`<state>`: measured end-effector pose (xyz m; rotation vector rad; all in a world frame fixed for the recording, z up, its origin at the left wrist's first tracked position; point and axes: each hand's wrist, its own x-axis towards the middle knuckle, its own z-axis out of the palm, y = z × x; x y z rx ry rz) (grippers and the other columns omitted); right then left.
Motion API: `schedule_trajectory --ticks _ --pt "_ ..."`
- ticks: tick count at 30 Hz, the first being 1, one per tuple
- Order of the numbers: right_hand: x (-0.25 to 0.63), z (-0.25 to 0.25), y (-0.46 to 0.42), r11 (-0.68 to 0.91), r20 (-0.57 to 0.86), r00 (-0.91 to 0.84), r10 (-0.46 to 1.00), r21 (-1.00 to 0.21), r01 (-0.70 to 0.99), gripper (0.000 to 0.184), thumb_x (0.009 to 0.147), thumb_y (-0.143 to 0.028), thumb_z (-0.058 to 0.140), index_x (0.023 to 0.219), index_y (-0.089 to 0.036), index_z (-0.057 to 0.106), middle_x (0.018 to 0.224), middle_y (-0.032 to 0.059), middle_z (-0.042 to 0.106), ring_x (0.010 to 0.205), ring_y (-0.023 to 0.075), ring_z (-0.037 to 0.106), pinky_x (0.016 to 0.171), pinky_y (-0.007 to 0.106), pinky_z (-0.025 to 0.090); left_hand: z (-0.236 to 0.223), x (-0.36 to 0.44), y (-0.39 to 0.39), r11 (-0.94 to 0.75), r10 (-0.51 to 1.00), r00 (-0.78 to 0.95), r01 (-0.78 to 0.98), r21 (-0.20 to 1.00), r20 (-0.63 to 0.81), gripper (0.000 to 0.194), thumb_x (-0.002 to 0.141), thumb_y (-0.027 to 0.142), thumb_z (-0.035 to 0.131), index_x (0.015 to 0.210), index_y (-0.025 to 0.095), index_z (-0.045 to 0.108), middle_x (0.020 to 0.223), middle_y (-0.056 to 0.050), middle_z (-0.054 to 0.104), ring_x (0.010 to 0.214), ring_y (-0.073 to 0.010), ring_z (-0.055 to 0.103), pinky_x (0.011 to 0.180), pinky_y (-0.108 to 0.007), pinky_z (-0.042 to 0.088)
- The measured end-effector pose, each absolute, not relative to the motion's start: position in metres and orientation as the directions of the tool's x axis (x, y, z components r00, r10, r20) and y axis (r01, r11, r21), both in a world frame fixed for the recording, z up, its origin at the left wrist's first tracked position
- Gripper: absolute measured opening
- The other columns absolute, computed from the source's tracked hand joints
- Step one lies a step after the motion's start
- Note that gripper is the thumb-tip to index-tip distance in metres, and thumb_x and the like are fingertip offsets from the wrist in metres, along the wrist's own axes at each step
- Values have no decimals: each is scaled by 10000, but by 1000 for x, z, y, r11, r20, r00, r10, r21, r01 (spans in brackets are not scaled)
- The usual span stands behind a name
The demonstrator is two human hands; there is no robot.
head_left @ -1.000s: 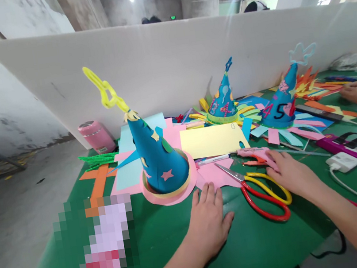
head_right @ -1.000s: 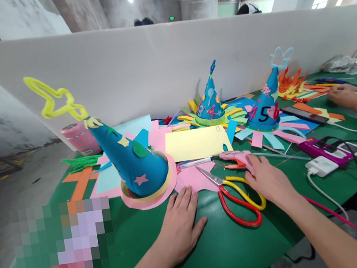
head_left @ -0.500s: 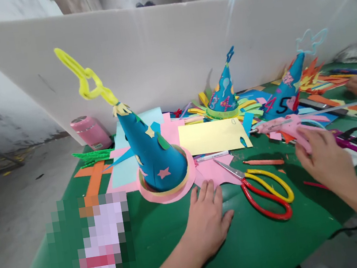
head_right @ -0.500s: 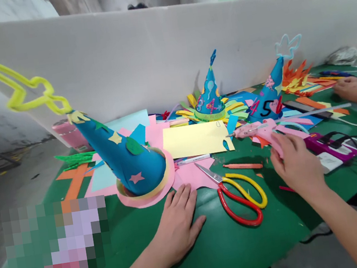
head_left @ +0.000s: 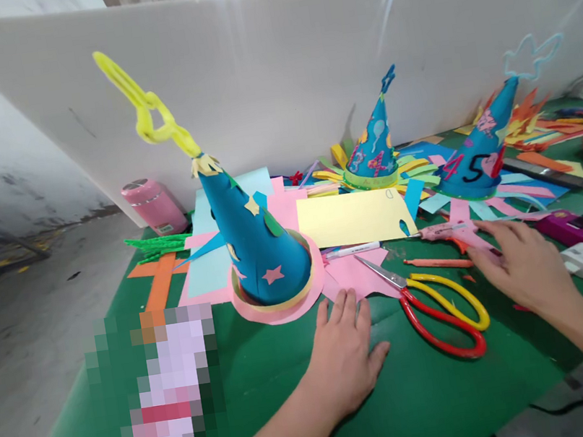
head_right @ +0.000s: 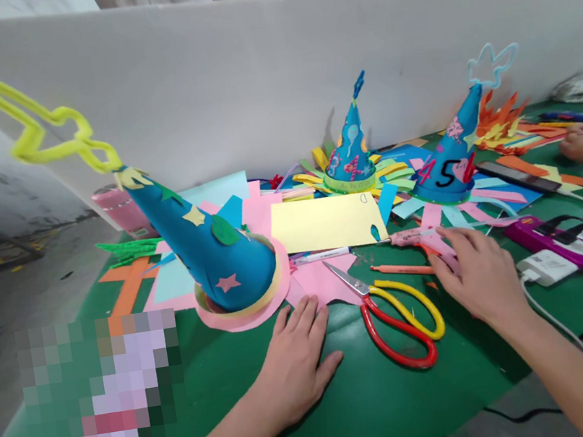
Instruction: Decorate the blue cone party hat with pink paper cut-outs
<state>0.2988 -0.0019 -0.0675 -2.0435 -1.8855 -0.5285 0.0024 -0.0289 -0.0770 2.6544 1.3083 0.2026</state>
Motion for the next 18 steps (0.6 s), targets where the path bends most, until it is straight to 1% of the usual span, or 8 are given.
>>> schedule_trajectory --ticks 1,3,4,5,8,13,16,18 --pt "289 -63 -5 8 452 14 892 -46 999 365 817 -346 414 1104 -135 490 1052 145 560 963 286 531 729 351 443 -77 2 -29 -599 795 605 770 218 45 558 855 471 266 1282 122 347 1368 -158 319 1261 -291 241 986 -509 231" --pt "270 -58 -14 150 305 -83 949 -203 968 340 825 -371 408 1108 -193 473 980 90 595 866 221 578 656 294 479 -76 2 -30 -603 791 610 766 224 43 561 854 475 262 1287 126 338 1373 -156 309 1264 -290 235 987 -511 227" --pt "263 -59 -20 207 239 -153 959 -222 953 338 815 -385 425 1108 -224 475 1009 73 587 890 218 575 674 297 485 -76 2 -31 -608 787 616 761 227 41 565 853 479 261 1292 129 330 1377 -154 302 1265 -290 232 987 -512 227" --pt "257 -61 -25 255 193 -216 957 -211 944 363 796 -399 450 1122 -240 468 1071 70 561 951 231 552 716 316 483 -76 2 -31 -615 780 624 754 231 38 569 852 483 261 1295 132 324 1380 -152 296 1267 -289 228 987 -510 227" --pt "253 -71 -39 262 163 -235 958 -166 951 391 781 -399 461 1129 -220 460 1112 94 525 1019 263 510 782 372 467 -75 3 -33 -638 759 650 731 242 35 576 849 489 265 1296 130 319 1386 -151 285 1270 -286 220 992 -498 227" --pt "257 -77 -47 246 89 -238 967 -102 964 496 764 -368 480 1218 -192 387 1006 93 573 946 270 532 738 390 472 -75 7 -35 -646 751 659 723 244 38 557 852 476 271 1289 135 325 1382 -147 295 1266 -290 225 986 -505 224" --pt "255 -77 -48 265 104 -256 961 -78 961 416 776 -353 467 1142 -157 460 875 91 606 908 277 543 724 398 463 -75 9 -37 -648 752 658 724 238 43 531 860 457 270 1280 139 333 1368 -145 322 1253 -294 247 974 -516 226" --pt "256 -79 -49 286 130 -271 954 -112 952 350 783 -352 465 1065 -150 505 843 90 605 884 267 547 727 393 459 -75 9 -38 -644 757 651 730 228 56 516 863 439 279 1277 136 333 1348 -146 352 1235 -296 272 964 -520 229"
